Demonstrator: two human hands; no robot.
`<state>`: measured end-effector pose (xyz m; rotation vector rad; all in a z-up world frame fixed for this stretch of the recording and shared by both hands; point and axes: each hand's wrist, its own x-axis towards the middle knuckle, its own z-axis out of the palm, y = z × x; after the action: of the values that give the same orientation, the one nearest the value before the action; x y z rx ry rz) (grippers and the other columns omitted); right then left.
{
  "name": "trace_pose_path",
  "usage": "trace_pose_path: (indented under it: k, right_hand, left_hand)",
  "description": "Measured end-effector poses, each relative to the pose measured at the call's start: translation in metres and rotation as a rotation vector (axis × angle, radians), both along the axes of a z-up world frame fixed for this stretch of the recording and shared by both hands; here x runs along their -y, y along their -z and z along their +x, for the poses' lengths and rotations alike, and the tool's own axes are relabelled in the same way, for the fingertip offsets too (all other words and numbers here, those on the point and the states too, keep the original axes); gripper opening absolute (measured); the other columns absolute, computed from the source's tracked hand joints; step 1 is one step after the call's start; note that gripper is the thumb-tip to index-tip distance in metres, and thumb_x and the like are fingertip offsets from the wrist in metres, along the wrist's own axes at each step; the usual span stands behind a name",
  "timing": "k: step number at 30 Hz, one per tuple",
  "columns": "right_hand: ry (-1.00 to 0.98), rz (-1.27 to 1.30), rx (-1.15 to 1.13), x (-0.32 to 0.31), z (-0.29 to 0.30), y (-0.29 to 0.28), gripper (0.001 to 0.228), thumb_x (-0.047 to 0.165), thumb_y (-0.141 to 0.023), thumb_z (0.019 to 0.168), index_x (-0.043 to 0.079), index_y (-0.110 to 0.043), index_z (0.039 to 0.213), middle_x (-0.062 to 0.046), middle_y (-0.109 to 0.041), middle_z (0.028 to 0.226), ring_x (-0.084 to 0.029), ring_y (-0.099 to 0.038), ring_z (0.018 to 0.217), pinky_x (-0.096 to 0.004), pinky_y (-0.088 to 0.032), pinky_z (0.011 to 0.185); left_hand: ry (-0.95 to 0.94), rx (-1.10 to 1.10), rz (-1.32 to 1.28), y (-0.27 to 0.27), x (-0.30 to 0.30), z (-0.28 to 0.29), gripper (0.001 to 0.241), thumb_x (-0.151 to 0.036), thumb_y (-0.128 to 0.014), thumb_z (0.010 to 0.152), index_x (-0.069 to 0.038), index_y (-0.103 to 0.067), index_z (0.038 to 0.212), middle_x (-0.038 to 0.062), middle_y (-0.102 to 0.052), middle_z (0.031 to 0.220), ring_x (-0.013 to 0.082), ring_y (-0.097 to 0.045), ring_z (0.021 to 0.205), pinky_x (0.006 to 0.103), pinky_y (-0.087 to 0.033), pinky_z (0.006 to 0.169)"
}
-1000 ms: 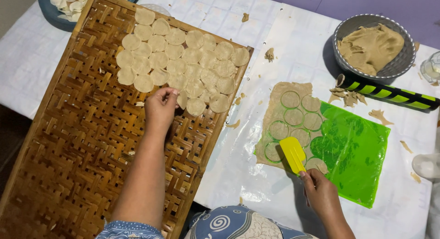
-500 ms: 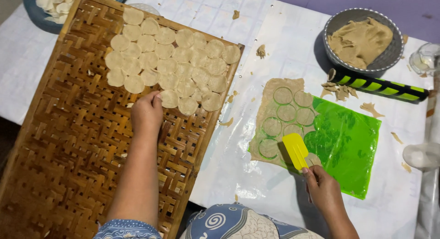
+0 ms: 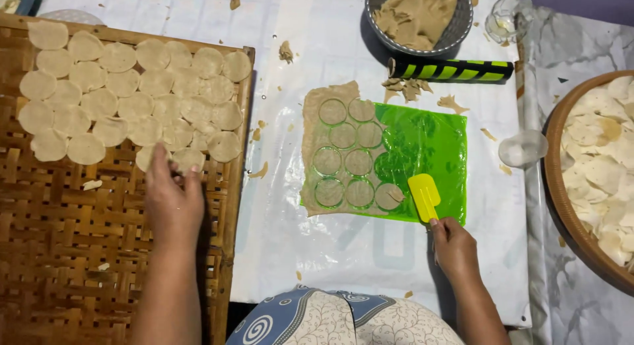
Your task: Separating small dough circles from a pre-cut sheet and arranging them onto a wooden tray for drying.
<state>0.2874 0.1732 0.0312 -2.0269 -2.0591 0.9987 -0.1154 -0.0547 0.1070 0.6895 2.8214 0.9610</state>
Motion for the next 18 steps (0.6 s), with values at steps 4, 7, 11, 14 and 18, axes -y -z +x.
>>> trace_pose_path:
  k: [4, 7, 11, 14, 18]
  right_hand:
    - [-0.029, 0.041, 0.056, 0.006, 0.005, 0.016, 0.034, 0.033, -0.058, 0.105, 0.003, -0.070, 0.094, -0.015, -0.070, 0.073, -0.029, -0.063, 0.064, -0.041, -0.050, 0.066]
    - [-0.161, 0.230, 0.097, 0.014, 0.009, 0.022, 0.029, 0.038, -0.059, 0.104, 0.010, -0.067, 0.102, -0.013, -0.073, 0.076, -0.034, -0.068, 0.063, -0.046, -0.051, 0.061]
    - [-0.300, 0.321, 0.213, 0.012, 0.013, 0.024, 0.027, 0.040, -0.059, 0.102, 0.015, -0.066, 0.097, -0.009, -0.072, 0.070, -0.032, -0.067, 0.058, -0.046, -0.050, 0.058]
    - [-0.198, 0.372, 0.260, 0.006, 0.023, 0.031, 0.027, 0.037, -0.058, 0.107, 0.013, -0.064, 0.098, -0.012, -0.071, 0.069, -0.034, -0.066, 0.058, -0.048, -0.050, 0.058]
    - [-0.333, 0.337, 0.224, 0.011, 0.014, 0.022, 0.022, 0.037, -0.056, 0.105, 0.017, -0.064, 0.099, -0.003, -0.066, 0.058, -0.018, -0.057, 0.042, -0.036, -0.046, 0.043]
  left_hand:
    - [0.174, -0.020, 0.014, 0.016, -0.024, 0.046, 0.058, -0.018, -0.059, 0.101, -0.003, -0.040, 0.153, 0.025, -0.050, 0.148, 0.0404, -0.055, 0.125, 0.0545, -0.050, 0.102]
    - [0.255, 0.170, 0.103, 0.020, -0.037, 0.087, 0.054, -0.010, -0.055, 0.098, -0.005, -0.042, 0.151, 0.024, -0.057, 0.136, 0.0346, -0.065, 0.111, 0.0470, -0.058, 0.095]
    - [0.404, 0.128, 0.179, 0.065, -0.041, 0.113, 0.042, -0.008, -0.058, 0.098, -0.006, -0.053, 0.139, 0.016, -0.064, 0.125, 0.0233, -0.069, 0.096, 0.0357, -0.061, 0.083]
    - [0.465, 0.046, 0.283, 0.085, -0.040, 0.125, 0.035, -0.004, -0.060, 0.096, -0.004, -0.059, 0.131, 0.013, -0.068, 0.118, 0.0208, -0.071, 0.092, 0.0332, -0.060, 0.079]
    - [0.475, 0.058, 0.296, 0.098, -0.039, 0.126, 0.030, -0.004, -0.057, 0.097, -0.003, -0.061, 0.127, 0.012, -0.069, 0.111, 0.0199, -0.070, 0.088, 0.0327, -0.060, 0.078]
